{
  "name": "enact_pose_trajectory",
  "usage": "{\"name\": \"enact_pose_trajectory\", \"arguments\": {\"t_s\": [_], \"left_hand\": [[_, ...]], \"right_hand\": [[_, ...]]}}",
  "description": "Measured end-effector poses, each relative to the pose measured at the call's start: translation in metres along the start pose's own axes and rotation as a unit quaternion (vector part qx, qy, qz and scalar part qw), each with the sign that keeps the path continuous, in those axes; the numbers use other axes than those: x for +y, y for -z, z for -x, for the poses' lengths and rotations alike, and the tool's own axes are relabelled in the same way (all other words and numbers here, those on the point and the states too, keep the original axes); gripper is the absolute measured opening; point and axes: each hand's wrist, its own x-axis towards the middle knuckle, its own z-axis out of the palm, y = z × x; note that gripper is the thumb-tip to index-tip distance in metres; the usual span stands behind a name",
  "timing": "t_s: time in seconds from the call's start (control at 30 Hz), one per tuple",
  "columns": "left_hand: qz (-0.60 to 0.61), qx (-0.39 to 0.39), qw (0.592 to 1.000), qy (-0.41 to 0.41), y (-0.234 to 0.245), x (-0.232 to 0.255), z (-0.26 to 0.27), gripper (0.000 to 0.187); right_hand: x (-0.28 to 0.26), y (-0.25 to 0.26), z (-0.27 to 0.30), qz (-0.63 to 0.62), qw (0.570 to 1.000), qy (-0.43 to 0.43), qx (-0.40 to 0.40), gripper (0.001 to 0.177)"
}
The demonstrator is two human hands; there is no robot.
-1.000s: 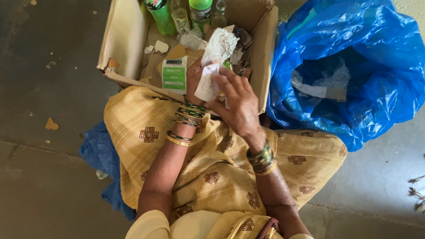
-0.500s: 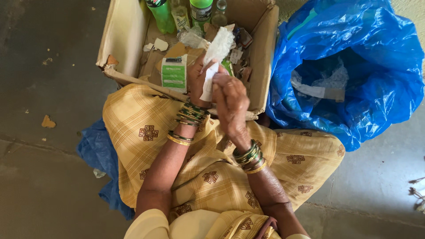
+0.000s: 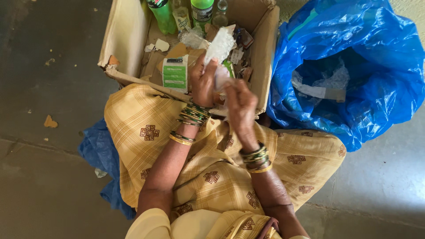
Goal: The person sits on the floor and sorts through various waste items, including plastic wrappers, cardboard pieces, and bottles, separating them into a cardboard box and a blue plastic bag.
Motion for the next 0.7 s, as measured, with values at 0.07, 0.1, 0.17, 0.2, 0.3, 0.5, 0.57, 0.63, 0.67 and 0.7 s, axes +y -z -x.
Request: {"name": "enact_pose_trajectory", "arguments": {"t_s": [0.07,0.1,0.17,0.2,0.3,0.5,0.57,0.63,0.67,0.7], "left_hand": [[0.072,0.008,0.991,0.112,0.0,0.001,-0.002,0.029],[0.108,0.015,0.98,0.169,0.001,0.001,0.0,0.032],[0.097,0.026,0.991,0.087,0.0,0.005,0.001,0.029],[0.091,0.031,0.994,0.044,-0.001,0.008,0.001,0.028],[0.2,0.0,0.975,0.094,-0.004,0.017,0.005,0.026],[0.18,0.007,0.977,0.111,-0.007,0.023,0.002,0.031],[0.161,0.01,0.983,0.086,-0.007,0.02,-0.001,0.03],[0.139,0.013,0.988,0.067,-0.006,0.017,-0.002,0.029],[0.127,0.014,0.99,0.059,-0.005,0.017,-0.003,0.03],[0.114,0.016,0.992,0.05,-0.005,0.017,-0.003,0.03]], "right_hand": [[0.021,0.028,-0.011,-0.099,0.989,0.089,0.057,0.02],[0.03,0.046,-0.015,-0.238,0.965,0.041,0.097,0.021],[0.043,0.087,-0.031,-0.33,0.925,0.048,0.179,0.021],[0.047,0.109,-0.041,-0.287,0.926,0.105,0.22,0.02],[0.049,0.176,-0.058,-0.01,0.936,0.007,0.351,0.023],[0.032,0.209,-0.046,0.346,0.818,0.255,0.381,0.052],[0.019,0.186,-0.037,0.218,0.905,0.21,0.299,0.043],[0.006,0.143,-0.027,0.065,0.979,0.097,0.168,0.03],[-0.003,0.124,-0.027,0.185,0.971,0.123,0.092,0.036],[-0.01,0.099,-0.025,0.07,0.994,0.077,0.016,0.045]]}}
